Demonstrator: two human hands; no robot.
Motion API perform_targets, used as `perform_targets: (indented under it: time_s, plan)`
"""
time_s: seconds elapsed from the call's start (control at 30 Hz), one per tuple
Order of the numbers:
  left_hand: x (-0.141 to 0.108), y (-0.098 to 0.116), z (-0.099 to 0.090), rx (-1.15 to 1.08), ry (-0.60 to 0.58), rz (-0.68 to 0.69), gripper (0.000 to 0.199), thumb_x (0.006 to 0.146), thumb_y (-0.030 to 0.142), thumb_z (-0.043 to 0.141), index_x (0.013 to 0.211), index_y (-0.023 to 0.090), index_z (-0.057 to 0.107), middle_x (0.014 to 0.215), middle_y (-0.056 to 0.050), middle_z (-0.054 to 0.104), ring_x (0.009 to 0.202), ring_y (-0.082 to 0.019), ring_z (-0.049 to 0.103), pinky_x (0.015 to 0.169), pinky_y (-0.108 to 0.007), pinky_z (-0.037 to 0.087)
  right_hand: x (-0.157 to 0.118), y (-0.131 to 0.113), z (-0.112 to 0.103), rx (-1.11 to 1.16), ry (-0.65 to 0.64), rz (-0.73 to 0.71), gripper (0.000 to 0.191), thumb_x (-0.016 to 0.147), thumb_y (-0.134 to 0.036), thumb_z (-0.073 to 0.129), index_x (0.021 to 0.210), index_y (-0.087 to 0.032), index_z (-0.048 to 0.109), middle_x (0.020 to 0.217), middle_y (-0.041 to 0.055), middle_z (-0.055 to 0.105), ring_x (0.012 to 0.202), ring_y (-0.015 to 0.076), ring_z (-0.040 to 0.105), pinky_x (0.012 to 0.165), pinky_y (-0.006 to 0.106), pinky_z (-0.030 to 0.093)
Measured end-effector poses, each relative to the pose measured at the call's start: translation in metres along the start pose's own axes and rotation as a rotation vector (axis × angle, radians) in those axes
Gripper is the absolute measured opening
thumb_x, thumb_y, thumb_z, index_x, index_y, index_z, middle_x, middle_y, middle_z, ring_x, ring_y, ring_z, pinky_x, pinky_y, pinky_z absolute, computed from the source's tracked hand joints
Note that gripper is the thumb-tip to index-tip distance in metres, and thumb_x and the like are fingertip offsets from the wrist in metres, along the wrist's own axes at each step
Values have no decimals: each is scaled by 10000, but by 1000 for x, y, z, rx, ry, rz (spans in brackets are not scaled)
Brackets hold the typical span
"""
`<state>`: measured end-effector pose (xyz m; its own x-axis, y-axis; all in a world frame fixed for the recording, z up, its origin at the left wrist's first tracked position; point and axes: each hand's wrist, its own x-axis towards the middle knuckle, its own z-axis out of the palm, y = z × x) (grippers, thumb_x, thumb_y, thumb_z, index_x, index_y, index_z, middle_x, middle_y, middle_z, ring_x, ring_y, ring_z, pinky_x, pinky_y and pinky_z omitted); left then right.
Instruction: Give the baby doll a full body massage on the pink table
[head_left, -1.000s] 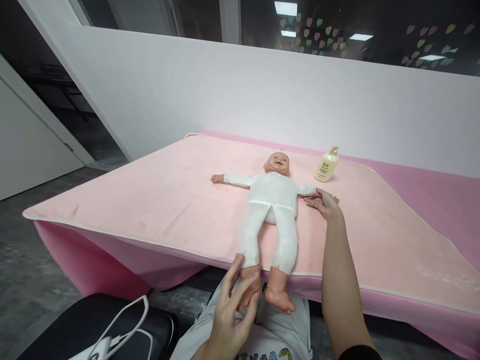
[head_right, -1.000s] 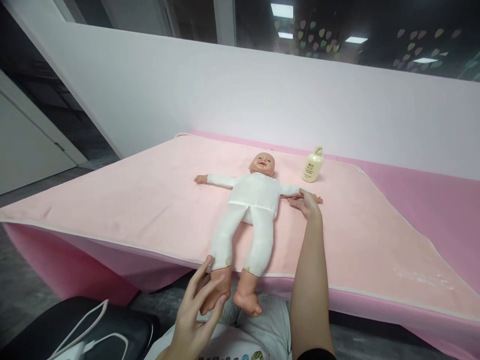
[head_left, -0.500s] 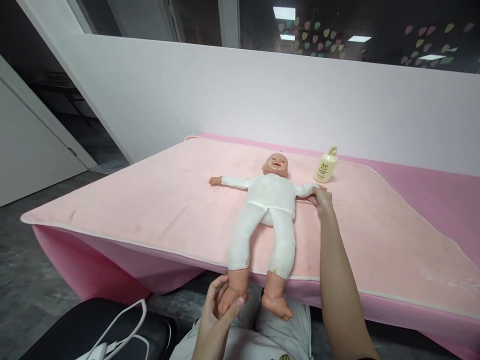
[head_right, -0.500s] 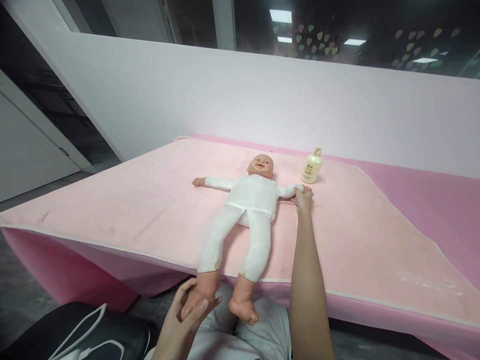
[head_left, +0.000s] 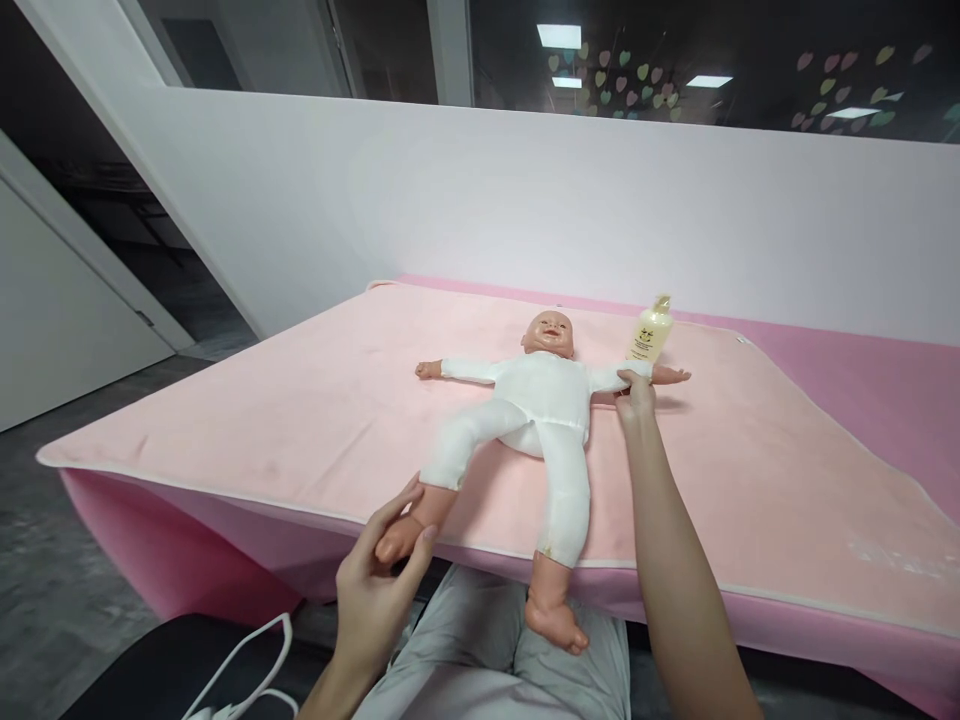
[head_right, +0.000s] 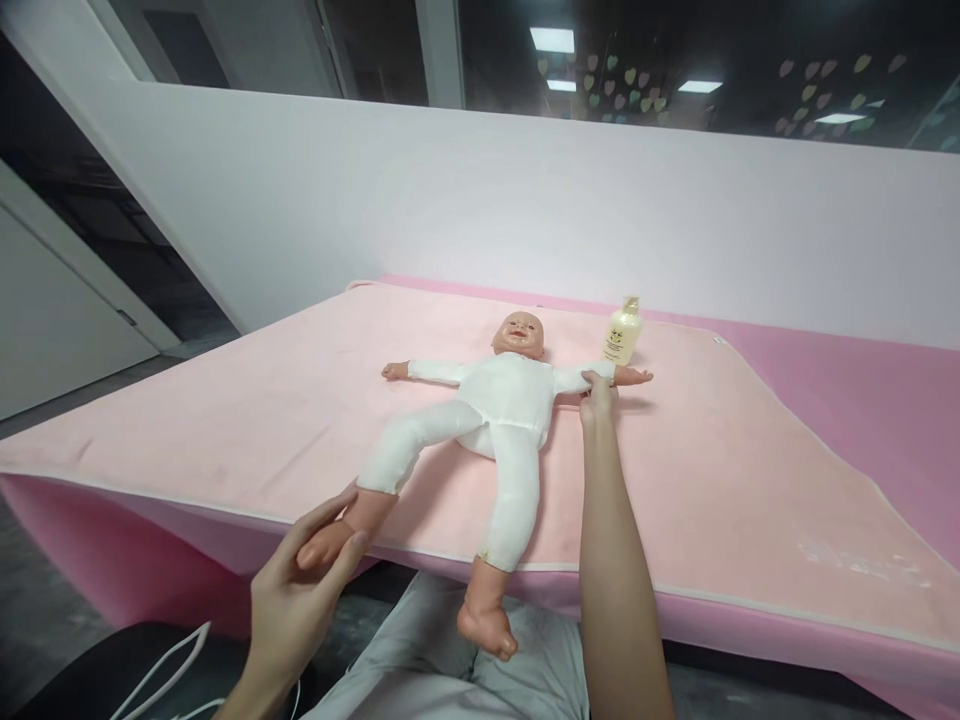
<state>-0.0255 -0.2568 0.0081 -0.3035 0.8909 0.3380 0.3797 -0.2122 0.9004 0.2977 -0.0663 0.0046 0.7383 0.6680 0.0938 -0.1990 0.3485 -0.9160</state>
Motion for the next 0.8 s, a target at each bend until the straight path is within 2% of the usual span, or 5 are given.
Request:
perform_targets:
  time_s: [0.17, 0.37, 0.43, 0.53, 0.8]
  plan:
    - [30, 22, 25, 49, -47, 67, 462, 696, 397, 641, 1111, 194, 619, 1133, -60, 642, 1051, -242, 588, 899, -310, 480, -17, -9, 15, -268, -10, -84, 437, 553, -128, 544, 989, -148, 559, 847, 26, 590, 792, 176, 572, 674, 276, 487]
    - [50, 19, 73, 67, -280, 118, 613, 752, 376, 584, 1312, 157, 467, 1204, -90, 605, 959, -231, 624, 821, -300, 501, -52, -11, 30, -883, -445, -623, 200, 651, -170, 531, 840, -183, 599, 787, 63, 576, 824, 209, 490, 767, 334, 411]
    - [51, 22, 80, 80, -327, 136, 602, 778, 373, 552, 1331, 162, 441, 1230, -87, 587, 973, -228, 617, 837, -310, 493, -59, -11, 32, -947, -531, -699, 173, 669, -134, 505, 805, -186, 598, 793, 69, 588, 847, 211, 482, 809, 344, 386]
    - [47, 30, 67, 118, -353, 142, 586, 782, 380, 541, 1322, 169, 454, 1223, -69, 593, 988, -227, 614, 853, -307, 485, -60, -10, 34, -765, -447, -566, 177, 650, -157, 532, 816, -179, 588, 796, 47, 606, 808, 189, 506, 765, 306, 405]
    - [35, 37, -33, 219, -389, 50, 595, 631, 464, 685, 1159, 198, 619, 939, -31, 706, 865, -244, 654, 690, -235, 523, -33, -4, 23, -151, 97, 206, 310, 502, -109, 497, 802, -182, 523, 738, -10, 562, 664, 136, 545, 486, 215, 429]
